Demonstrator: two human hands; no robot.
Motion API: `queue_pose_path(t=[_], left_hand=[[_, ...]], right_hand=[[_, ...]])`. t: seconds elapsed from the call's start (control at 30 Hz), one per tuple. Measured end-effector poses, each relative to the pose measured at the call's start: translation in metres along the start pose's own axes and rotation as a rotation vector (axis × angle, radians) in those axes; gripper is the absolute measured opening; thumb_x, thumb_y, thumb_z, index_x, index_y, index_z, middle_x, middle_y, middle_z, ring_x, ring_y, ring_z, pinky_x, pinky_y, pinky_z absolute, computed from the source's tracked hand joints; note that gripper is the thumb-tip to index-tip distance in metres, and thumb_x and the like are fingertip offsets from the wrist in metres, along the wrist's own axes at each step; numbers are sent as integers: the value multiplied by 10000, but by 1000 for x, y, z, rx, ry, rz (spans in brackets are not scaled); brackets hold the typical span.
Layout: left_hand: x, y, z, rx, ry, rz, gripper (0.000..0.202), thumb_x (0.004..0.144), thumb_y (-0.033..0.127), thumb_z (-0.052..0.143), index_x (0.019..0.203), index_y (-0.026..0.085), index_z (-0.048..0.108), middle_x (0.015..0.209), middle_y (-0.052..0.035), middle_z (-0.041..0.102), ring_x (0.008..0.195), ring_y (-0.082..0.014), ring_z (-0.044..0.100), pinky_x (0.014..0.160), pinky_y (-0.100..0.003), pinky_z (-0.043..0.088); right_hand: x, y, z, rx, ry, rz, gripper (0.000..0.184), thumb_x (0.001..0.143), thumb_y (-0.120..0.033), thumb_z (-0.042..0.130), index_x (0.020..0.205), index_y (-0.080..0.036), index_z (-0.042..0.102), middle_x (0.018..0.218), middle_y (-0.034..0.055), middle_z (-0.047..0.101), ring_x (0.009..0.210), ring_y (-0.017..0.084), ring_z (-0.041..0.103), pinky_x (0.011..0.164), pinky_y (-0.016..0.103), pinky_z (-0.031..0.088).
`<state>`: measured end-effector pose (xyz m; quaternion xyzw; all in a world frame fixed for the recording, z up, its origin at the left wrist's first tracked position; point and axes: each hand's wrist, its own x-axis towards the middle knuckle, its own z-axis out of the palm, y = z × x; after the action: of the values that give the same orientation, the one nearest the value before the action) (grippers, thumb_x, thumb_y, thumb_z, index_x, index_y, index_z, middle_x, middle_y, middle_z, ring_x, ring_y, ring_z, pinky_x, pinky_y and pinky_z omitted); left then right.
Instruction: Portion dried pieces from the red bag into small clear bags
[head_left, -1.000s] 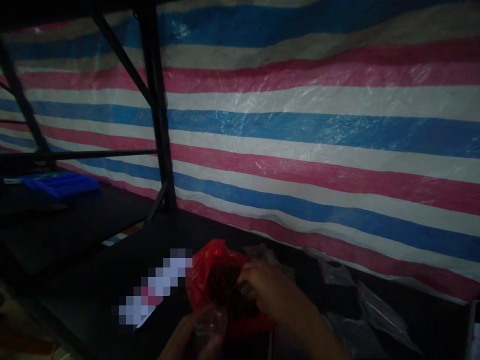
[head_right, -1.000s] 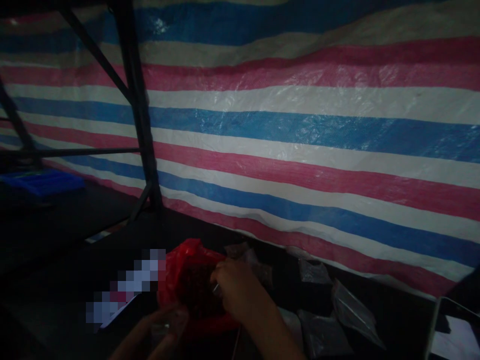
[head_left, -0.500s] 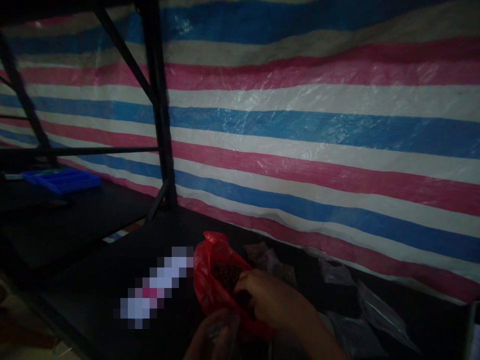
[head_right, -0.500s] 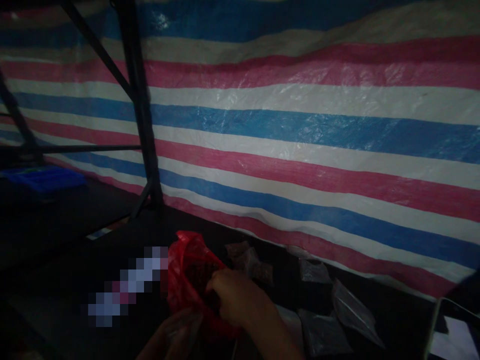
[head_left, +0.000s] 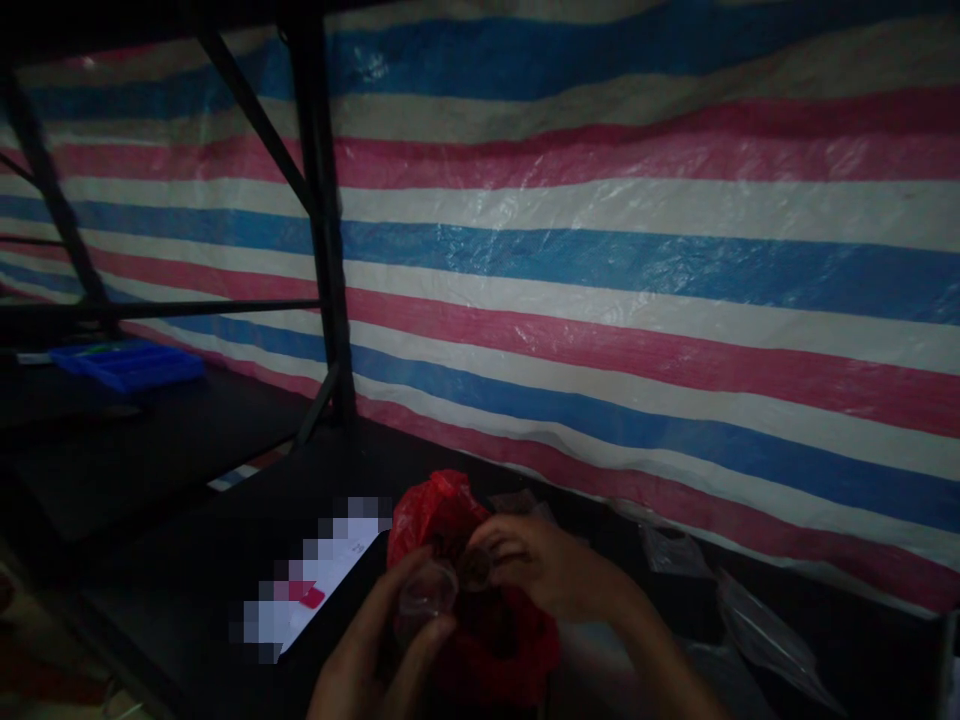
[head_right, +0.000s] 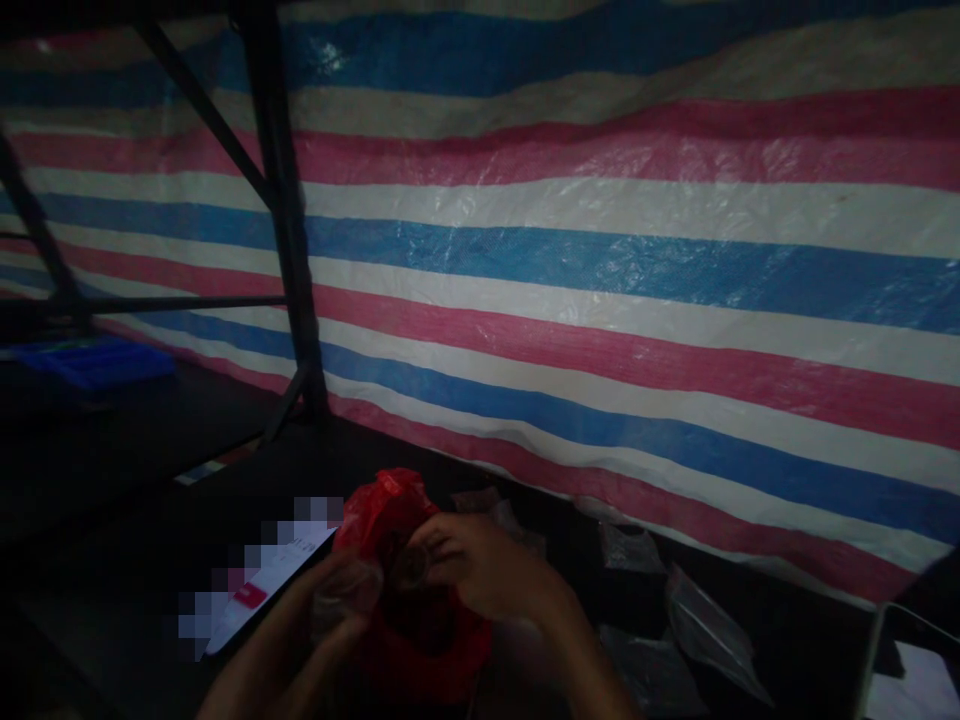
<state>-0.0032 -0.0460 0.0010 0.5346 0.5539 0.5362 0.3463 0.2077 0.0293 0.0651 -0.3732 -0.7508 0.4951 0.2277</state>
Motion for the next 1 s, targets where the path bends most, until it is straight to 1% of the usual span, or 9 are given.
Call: queue_pose_path(t=[0.03, 0.13, 0.23, 0.4, 0.5, 0.63, 0.83, 0.93, 1.0], left_hand=[[10, 5, 0, 19, -52, 18, 560, 838, 592, 734, 1310, 292, 728, 1373, -52, 784, 1297, -328, 720, 1081, -431, 603], [31, 13, 6, 39, -82, 51, 594, 814, 553, 731, 1329, 256, 723, 1401, -90, 765, 1351, -354, 680, 1143, -499, 550], [38, 10, 16, 24, -112, 44, 590, 825, 548, 718, 1336, 254, 718, 1426, -103, 749, 1370, -363, 664, 1173, -540, 514], [31, 0, 30, -13, -137, 71, 548, 879, 498, 689, 1382, 283, 676, 1468, -86, 719, 1383, -329, 655, 1204, -538, 479], [30, 2, 36, 3, -148, 115, 547, 840, 425, 711, 1359, 253, 685, 1430, -110, 733, 1363, -345, 664, 1184, -536, 500], [33, 4, 40, 25, -116, 131, 468, 847, 388, 682, 1286, 227, 708, 1332, -129, 769, 1266, -348, 720, 1147, -541, 531], [35, 3, 41, -60, -79, 99, 522, 861, 484, 683, 1310, 217, 690, 1387, -144, 747, 1318, -349, 694, 1162, -544, 522], [33, 6, 36, -82, -36, 103, 542, 883, 510, 676, 1345, 226, 668, 1424, -127, 732, 1353, -333, 673, 1184, -527, 505], [30, 9, 26, -104, 31, 64, 565, 898, 549, 673, 1361, 225, 651, 1420, -122, 737, 1337, -330, 686, 1153, -497, 540]], right_hand=[[-2, -5, -3, 47, 32, -35, 384, 819, -54, 585, 1155, -206, 691, 1117, 52, 795, 1097, 203, 760, 976, 330, 571], [-8, -18, -10, 119, 151, -141, 331, 858, -80, 584, 1135, -228, 687, 1137, 37, 776, 1119, 195, 738, 1011, 341, 549], [-14, -29, -12, 80, 197, -155, 328, 915, -106, 571, 1190, -246, 683, 1174, 34, 767, 1132, 197, 731, 1005, 341, 548], [-20, -42, -2, -302, 273, -145, 362, 896, -77, 586, 1155, -268, 753, 1227, 32, 718, 1161, 205, 663, 1051, 346, 497], [-19, -46, 4, -432, 249, -175, 412, 890, -20, 531, 1145, -251, 757, 1243, 39, 677, 1124, 185, 655, 1045, 326, 491], [-16, -43, 8, -454, 224, -235, 500, 883, 34, 507, 1213, -262, 738, 1312, 26, 642, 1160, 163, 652, 1059, 285, 488], [-14, -44, 11, -475, 250, -299, 485, 969, 2, 484, 1292, -280, 710, 1361, 24, 635, 1197, 159, 650, 1082, 290, 488], [-12, -46, 10, -476, 339, -270, 409, 999, -65, 518, 1301, -265, 708, 1378, 46, 644, 1224, 183, 647, 1103, 327, 479], [-11, -43, 8, -515, 393, -198, 378, 997, -103, 553, 1301, -257, 714, 1367, 62, 662, 1226, 210, 649, 1106, 358, 474]])
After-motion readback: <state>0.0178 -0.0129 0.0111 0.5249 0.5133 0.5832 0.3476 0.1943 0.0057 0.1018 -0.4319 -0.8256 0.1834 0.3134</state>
